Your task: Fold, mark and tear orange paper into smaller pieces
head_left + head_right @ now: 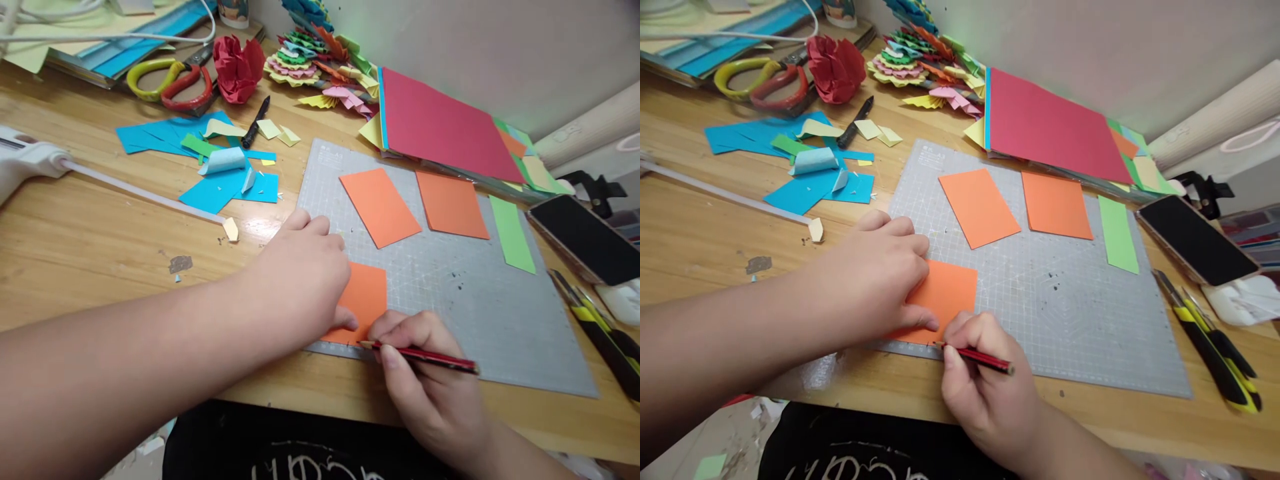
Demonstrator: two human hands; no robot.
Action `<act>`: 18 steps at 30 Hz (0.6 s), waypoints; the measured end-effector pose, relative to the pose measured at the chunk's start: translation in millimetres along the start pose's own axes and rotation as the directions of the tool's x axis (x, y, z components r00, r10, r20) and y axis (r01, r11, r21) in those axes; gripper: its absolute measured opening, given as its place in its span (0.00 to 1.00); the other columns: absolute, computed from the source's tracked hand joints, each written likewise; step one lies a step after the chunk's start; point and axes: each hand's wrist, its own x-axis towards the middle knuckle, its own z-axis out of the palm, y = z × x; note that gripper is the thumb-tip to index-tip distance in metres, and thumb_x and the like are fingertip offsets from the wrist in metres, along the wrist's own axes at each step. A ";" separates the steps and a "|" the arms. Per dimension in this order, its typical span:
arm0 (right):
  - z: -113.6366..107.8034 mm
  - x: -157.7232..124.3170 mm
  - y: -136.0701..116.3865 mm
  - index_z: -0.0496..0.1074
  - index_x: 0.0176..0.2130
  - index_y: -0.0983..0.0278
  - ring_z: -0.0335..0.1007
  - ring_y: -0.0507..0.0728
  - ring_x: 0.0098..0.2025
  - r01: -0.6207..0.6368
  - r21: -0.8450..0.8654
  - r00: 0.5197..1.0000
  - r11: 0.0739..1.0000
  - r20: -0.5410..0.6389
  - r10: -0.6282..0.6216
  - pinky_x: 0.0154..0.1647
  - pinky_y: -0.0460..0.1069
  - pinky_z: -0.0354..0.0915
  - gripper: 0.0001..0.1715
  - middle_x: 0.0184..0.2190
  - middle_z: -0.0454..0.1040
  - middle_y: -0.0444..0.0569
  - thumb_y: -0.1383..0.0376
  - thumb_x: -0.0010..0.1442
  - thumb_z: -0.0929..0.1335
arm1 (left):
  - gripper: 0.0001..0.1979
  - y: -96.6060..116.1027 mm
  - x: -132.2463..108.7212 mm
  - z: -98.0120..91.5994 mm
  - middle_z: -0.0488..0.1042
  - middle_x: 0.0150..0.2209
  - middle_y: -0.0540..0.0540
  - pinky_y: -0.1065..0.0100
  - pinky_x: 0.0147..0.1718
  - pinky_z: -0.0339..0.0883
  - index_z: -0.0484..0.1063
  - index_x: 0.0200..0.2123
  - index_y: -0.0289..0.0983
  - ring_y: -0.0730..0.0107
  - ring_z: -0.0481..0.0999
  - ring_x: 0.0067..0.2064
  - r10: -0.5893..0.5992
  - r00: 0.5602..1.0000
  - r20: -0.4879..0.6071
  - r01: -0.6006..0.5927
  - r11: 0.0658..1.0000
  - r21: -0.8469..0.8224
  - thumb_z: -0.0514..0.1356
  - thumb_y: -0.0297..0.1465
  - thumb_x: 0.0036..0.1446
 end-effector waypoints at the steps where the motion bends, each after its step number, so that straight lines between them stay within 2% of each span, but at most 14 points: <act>1: 0.6 0.0 0.3 0.58 0.36 0.59 0.63 0.51 0.27 0.007 -0.020 1.000 1.000 0.024 -0.006 0.26 0.48 0.61 0.09 0.27 0.63 0.42 0.74 0.61 0.59 | 0.24 0.0 0.0 -0.6 0.74 0.31 0.43 0.57 0.42 0.54 0.75 0.24 0.36 0.55 0.66 0.41 0.001 1.000 0.005 -0.001 1.000 0.003 0.61 0.53 0.48; 4: 1.9 0.0 1.7 0.57 0.36 0.59 0.63 0.51 0.27 0.025 -0.085 0.996 0.996 0.084 -0.018 0.26 0.48 0.60 0.10 0.27 0.64 0.42 0.75 0.59 0.60 | 0.24 0.1 0.3 -1.5 0.73 0.31 0.43 0.56 0.42 0.54 0.75 0.23 0.36 0.55 0.66 0.41 0.000 1.000 0.018 -0.001 1.000 0.014 0.61 0.53 0.48; 12: 1.4 2.2 1.4 0.54 0.34 0.59 0.59 0.50 0.23 0.041 -0.202 0.989 0.979 0.147 -0.011 0.23 0.48 0.58 0.11 0.25 0.62 0.40 0.74 0.59 0.60 | 0.24 0.8 0.1 -1.3 0.73 0.31 0.43 0.56 0.42 0.54 0.74 0.24 0.36 0.55 0.66 0.41 0.001 1.000 0.020 -0.001 1.000 0.010 0.60 0.53 0.50; 16: 0.5 2.9 0.2 0.54 0.33 0.59 0.58 0.50 0.23 0.044 -0.188 0.984 0.981 0.176 -0.011 0.22 0.47 0.58 0.11 0.25 0.62 0.40 0.74 0.58 0.60 | 0.24 0.6 1.0 -1.7 0.73 0.31 0.43 0.56 0.41 0.54 0.75 0.24 0.36 0.54 0.66 0.41 -0.006 1.000 0.031 0.005 1.000 0.015 0.60 0.52 0.50; 18: 0.5 1.7 0.6 0.55 0.34 0.59 0.61 0.51 0.24 0.031 -0.150 0.988 0.988 0.154 -0.007 0.23 0.47 0.59 0.10 0.25 0.63 0.41 0.74 0.59 0.60 | 0.24 0.3 1.6 -1.3 0.73 0.31 0.43 0.56 0.42 0.54 0.75 0.25 0.36 0.54 0.66 0.42 -0.006 1.000 0.028 0.006 1.000 0.012 0.60 0.53 0.49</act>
